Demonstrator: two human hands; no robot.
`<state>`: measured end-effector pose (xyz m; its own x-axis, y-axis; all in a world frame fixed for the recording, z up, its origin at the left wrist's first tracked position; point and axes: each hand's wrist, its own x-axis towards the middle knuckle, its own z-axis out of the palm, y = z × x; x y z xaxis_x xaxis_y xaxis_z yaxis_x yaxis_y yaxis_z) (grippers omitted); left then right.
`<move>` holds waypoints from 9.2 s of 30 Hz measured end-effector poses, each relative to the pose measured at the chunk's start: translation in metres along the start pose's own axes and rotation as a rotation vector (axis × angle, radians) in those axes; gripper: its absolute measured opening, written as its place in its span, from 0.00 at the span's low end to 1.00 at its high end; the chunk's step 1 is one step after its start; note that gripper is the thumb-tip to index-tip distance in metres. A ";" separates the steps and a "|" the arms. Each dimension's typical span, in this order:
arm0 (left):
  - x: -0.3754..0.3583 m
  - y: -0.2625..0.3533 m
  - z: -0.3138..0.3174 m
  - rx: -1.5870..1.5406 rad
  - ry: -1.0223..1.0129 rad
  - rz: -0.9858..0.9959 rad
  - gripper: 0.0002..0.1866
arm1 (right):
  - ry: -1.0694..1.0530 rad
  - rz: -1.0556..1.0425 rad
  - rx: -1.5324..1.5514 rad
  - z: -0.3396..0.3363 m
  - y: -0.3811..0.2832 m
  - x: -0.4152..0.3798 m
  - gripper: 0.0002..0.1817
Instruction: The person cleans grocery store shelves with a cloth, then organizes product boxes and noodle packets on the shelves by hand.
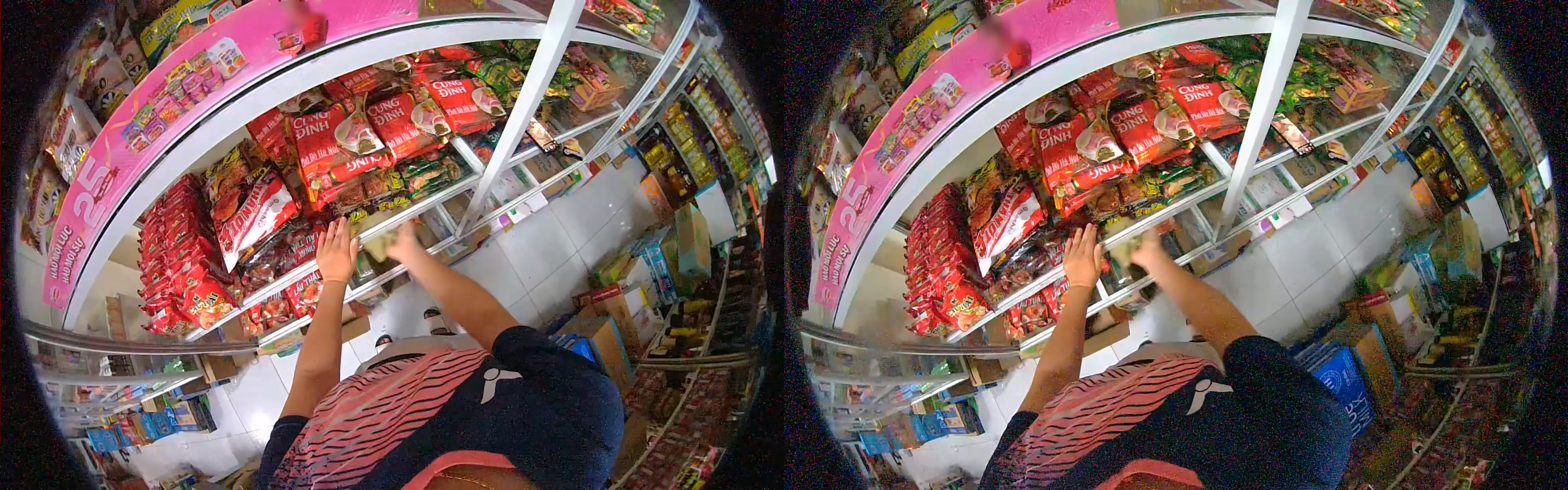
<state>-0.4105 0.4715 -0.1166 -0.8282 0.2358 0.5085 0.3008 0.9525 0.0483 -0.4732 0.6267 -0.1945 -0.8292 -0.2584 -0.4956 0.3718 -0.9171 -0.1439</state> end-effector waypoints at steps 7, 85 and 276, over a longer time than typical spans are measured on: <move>0.000 0.001 0.002 0.009 -0.014 -0.044 0.21 | -0.694 -0.067 0.057 -0.015 -0.102 0.014 0.18; 0.002 0.004 -0.004 -0.068 0.081 -0.031 0.17 | 0.039 -1.362 -2.086 0.063 -0.119 -0.070 0.18; -0.049 -0.001 -0.035 -0.333 0.186 -0.442 0.21 | -0.608 -1.132 -2.072 0.077 -0.027 -0.077 0.16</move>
<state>-0.3538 0.4518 -0.1114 -0.8212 -0.2364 0.5193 0.1032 0.8336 0.5427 -0.4520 0.6481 -0.0862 -0.7534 -0.4595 0.4705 -0.6576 0.5295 -0.5359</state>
